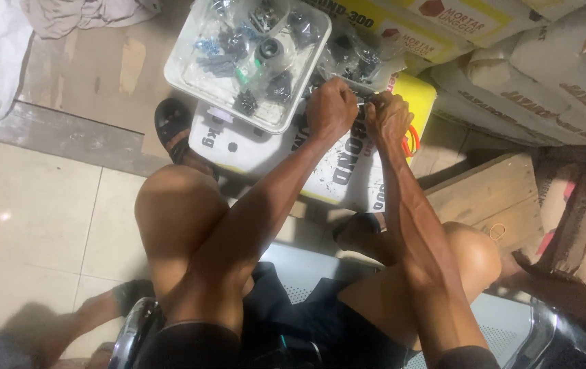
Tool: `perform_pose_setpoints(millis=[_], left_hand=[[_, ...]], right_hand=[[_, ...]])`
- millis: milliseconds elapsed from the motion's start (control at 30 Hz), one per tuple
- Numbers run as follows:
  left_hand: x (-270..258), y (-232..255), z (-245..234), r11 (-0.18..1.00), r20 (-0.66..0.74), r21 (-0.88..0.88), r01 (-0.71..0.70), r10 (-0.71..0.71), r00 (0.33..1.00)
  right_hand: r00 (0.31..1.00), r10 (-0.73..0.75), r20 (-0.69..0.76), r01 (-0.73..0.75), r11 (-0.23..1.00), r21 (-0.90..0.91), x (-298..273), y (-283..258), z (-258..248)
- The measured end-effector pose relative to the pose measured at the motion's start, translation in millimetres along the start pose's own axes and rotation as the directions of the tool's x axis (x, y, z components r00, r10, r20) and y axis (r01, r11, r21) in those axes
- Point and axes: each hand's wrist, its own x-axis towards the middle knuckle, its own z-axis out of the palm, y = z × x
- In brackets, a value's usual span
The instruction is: Sorting small plastic and metal components from a tray into a plastic bag.
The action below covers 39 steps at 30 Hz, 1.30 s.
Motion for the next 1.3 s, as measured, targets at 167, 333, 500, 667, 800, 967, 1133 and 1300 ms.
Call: perform_pose_setpoints(millis=[167, 333, 500, 667, 800, 967, 1133, 1300], left_hand=[[-2.3, 8.1, -2.5, 0.999, 0.032, -0.039, -0.016, 0.017, 0.999], [-6.2, 15.5, -6.1, 0.994, 0.083, -0.062, -0.092, 0.097, 0.992], [1.6, 8.4, 0.2, 0.930, 0.248, -0.076, -0.359, 0.367, 0.897], [-7.8, 83.2, -26.6, 0.961, 0.421, 0.081, -0.265, 0.208, 0.883], [-13.6, 103.2, -43.2, 0.931, 0.483, 0.124, -0.343, 0.245, 0.841], [-5.7, 84.3, -60.6, 0.858, 0.540, 0.063, -0.510, 0.400, 0.740], [-18.4, 51.0, -43.3, 0.854, 0.574, -0.084, -0.514, 0.463, 0.675], [6.1, 64.8, -38.3, 0.901, 0.528, 0.048, -0.431, 0.343, 0.777]], right_hand=[[0.997, -0.079, -0.027, 0.076, 0.994, -0.077, -6.4, 6.8, -5.0], [0.987, -0.131, -0.098, 0.140, 0.986, 0.092, -19.6, -18.7, -62.9], [0.958, -0.195, -0.210, 0.272, 0.850, 0.452, -32.5, -38.6, -130.9], [0.847, -0.344, -0.406, 0.492, 0.795, 0.354, -52.3, -56.8, -196.1], [0.944, -0.231, -0.234, 0.328, 0.704, 0.630, -71.2, -82.4, -240.2], [0.965, -0.261, 0.010, 0.155, 0.605, 0.781, -70.0, -70.6, -246.6], [0.941, -0.321, 0.108, 0.162, 0.705, 0.691, -75.5, -81.0, -240.9], [0.980, -0.161, 0.121, 0.000, 0.600, 0.800, -54.3, -81.8, -231.9]])
